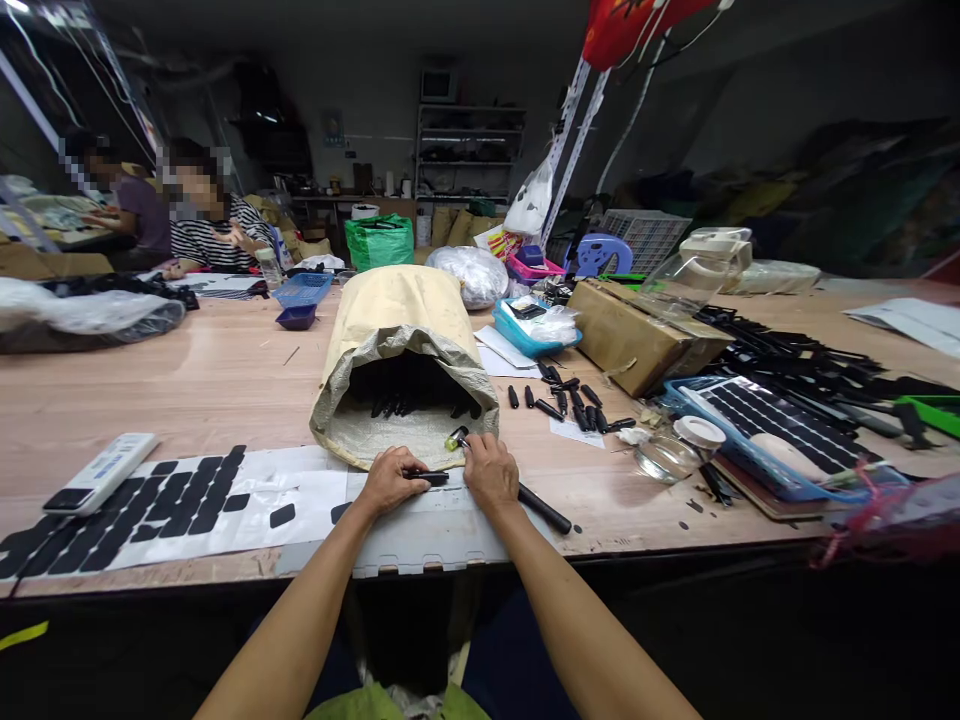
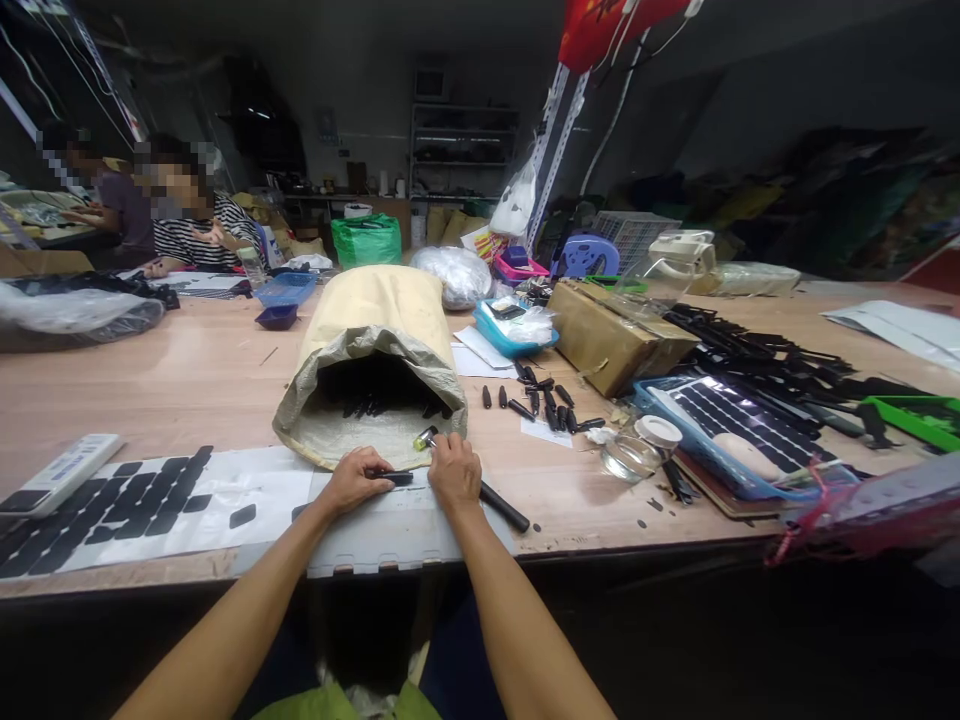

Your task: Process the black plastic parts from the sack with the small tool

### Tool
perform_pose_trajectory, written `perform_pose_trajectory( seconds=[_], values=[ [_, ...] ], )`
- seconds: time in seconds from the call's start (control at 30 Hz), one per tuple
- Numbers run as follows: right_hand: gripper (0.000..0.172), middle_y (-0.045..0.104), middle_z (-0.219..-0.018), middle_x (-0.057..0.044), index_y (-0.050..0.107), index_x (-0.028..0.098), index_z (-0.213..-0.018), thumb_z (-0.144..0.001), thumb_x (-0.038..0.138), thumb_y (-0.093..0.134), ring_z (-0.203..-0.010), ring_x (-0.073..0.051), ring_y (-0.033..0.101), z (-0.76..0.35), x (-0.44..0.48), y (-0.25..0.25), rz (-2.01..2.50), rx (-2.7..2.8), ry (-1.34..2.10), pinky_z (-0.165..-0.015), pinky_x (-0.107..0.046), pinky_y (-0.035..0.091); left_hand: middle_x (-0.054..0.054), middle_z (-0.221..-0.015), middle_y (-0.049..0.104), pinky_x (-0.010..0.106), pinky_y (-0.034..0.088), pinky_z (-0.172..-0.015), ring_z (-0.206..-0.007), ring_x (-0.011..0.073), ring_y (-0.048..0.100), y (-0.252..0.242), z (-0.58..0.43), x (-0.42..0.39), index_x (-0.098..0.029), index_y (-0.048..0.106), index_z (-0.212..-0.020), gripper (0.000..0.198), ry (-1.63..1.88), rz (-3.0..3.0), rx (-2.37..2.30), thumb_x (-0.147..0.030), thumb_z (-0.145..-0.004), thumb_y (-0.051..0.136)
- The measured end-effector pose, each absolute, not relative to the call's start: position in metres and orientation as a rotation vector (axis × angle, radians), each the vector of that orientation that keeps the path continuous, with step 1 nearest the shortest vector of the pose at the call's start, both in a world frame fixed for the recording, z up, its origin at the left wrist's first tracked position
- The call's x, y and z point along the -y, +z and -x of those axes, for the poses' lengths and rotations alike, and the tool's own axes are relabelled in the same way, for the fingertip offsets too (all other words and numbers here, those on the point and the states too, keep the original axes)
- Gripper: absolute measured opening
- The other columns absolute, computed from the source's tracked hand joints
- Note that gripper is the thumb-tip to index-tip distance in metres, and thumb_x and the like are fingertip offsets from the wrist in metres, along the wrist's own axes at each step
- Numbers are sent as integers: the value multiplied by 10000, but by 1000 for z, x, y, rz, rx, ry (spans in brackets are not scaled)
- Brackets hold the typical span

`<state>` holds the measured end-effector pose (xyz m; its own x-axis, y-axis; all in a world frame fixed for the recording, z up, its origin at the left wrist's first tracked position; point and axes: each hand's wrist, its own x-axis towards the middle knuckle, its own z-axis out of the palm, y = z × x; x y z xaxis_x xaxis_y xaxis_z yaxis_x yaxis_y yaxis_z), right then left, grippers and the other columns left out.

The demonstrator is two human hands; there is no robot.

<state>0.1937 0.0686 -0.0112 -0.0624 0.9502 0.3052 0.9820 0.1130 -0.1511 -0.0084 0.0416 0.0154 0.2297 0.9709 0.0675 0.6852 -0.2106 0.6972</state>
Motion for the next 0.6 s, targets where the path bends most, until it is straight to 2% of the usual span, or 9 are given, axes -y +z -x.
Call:
perform_pose_trajectory(
  seconds=[0.2, 0.3, 0.4, 0.43, 0.5, 0.6],
  values=[
    [205, 624, -1059, -82, 602, 244, -1086, -946, 288, 458, -949, -226, 525, -191, -67, -7, 1922, 2080, -142, -742, -316, 366, 56, -945, 689, 366, 445, -880, -948, 237, 583, 43, -2, 12, -238, 767, -859, 205, 849, -1898, -1308, -399, -737, 732],
    [207, 621, -1070, -89, 595, 240, -1090, -946, 286, 453, -959, -231, 517, -191, -67, -7, 1932, 2081, -148, -745, -320, 364, 46, -859, 715, 301, 471, -754, -801, 193, 619, 39, -11, 70, -222, 768, -912, 279, 641, -1775, -1055, -456, -790, 678],
    [216, 618, -1075, -98, 591, 232, -1097, -949, 284, 441, -955, -234, 515, -190, -67, -7, 1935, 2084, -148, -743, -324, 362, 24, -775, 724, 269, 462, -658, -696, 172, 625, -1, -16, 111, -204, 773, -928, 301, 354, -1621, -1115, -443, -772, 675],
    [219, 617, -1076, -100, 590, 230, -1098, -950, 285, 440, -954, -235, 514, -190, -66, -7, 1933, 2084, -146, -744, -325, 361, 26, -781, 729, 282, 474, -675, -721, 191, 641, -20, -16, 118, -204, 771, -932, 295, 280, -1578, -1229, -422, -756, 679],
    [218, 615, -1077, -102, 591, 223, -1093, -950, 287, 439, -961, -236, 514, -190, -66, -6, 1930, 2085, -144, -749, -326, 362, 46, -940, 747, 341, 499, -812, -901, 254, 669, -61, -13, 120, -227, 754, -1010, 329, 173, -1479, -1485, -395, -739, 675],
    [213, 613, -1078, -102, 593, 217, -1079, -949, 285, 439, -968, -234, 512, -190, -65, -4, 1926, 2090, -140, -757, -325, 365, 60, -1222, 682, 405, 434, -1022, -1186, 298, 591, -107, -7, 111, -283, 685, -1172, 423, 87, -1346, -1685, -403, -771, 631]
  ],
)
